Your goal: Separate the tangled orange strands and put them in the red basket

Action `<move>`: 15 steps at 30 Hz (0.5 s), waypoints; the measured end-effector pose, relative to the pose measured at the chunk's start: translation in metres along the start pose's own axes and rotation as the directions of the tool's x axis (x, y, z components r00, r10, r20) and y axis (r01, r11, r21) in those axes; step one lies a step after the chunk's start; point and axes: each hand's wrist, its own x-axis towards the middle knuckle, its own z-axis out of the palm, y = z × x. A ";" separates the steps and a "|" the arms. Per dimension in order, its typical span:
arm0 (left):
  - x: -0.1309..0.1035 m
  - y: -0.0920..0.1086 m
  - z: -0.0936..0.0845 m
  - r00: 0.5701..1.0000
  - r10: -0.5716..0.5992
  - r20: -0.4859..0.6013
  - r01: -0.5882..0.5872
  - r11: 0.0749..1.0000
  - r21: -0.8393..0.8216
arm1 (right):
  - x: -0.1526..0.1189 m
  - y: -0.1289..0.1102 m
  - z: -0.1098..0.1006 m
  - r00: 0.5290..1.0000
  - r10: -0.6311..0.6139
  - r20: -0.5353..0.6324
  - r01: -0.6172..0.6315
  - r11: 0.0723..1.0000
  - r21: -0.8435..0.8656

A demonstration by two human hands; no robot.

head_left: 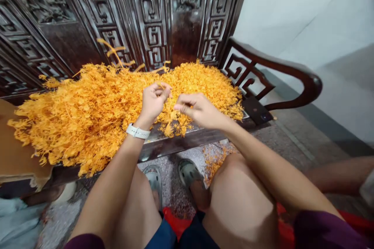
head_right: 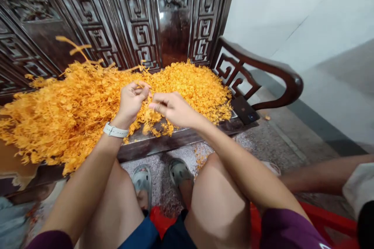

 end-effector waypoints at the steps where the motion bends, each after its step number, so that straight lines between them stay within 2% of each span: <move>1: 0.001 -0.002 0.001 1.000 0.009 0.006 -0.009 0.999 0.036 | -0.002 -0.008 -0.001 0.999 -0.032 0.028 0.034 0.996 -0.076; 2: 0.002 -0.005 0.002 1.000 0.018 0.002 -0.018 0.998 0.067 | -0.005 -0.017 -0.001 0.996 -0.058 0.070 0.066 0.991 -0.118; 4: 0.008 -0.009 0.000 0.996 0.041 -0.084 -0.032 0.994 0.104 | -0.012 -0.039 0.002 0.968 -0.112 0.223 0.126 0.991 -0.047; 6: 0.017 -0.014 -0.009 0.970 0.035 -0.240 -0.008 0.994 0.111 | -0.020 -0.060 0.006 0.885 -0.202 0.420 0.157 0.978 0.140; 7: 0.023 -0.017 -0.016 0.952 0.000 -0.305 0.032 0.994 0.101 | -0.022 -0.069 0.007 0.836 -0.244 0.492 0.151 0.963 0.222; 8: 0.027 -0.019 -0.025 0.942 -0.051 -0.333 0.085 0.992 0.090 | -0.024 -0.075 0.008 0.812 -0.264 0.521 0.132 0.952 0.276; 9: 0.031 -0.020 -0.035 0.934 -0.099 -0.344 0.137 0.987 0.088 | -0.024 -0.076 0.007 0.830 -0.252 0.498 0.104 0.947 0.305; 10: 0.033 -0.020 -0.044 0.929 -0.127 -0.348 0.169 0.981 0.093 | -0.022 -0.073 0.004 0.880 -0.204 0.428 0.060 0.944 0.326; 12: 0.032 -0.019 -0.058 0.924 -0.152 -0.350 0.195 0.976 0.093 | -0.016 -0.054 -0.004 0.988 -0.010 0.157 -0.057 0.908 0.416; 13: 0.030 -0.018 -0.062 0.925 -0.153 -0.348 0.192 0.978 0.080 | -0.012 -0.039 -0.009 0.992 0.128 -0.011 -0.106 0.865 0.490; 14: 0.027 -0.016 -0.064 0.926 -0.157 -0.344 0.188 0.980 0.059 | -0.008 -0.022 -0.014 0.949 0.273 -0.155 -0.138 0.807 0.574; 15: 0.024 -0.013 -0.064 0.928 -0.167 -0.332 0.188 0.982 0.033 | -0.006 -0.006 -0.019 0.877 0.411 -0.250 -0.157 0.735 0.660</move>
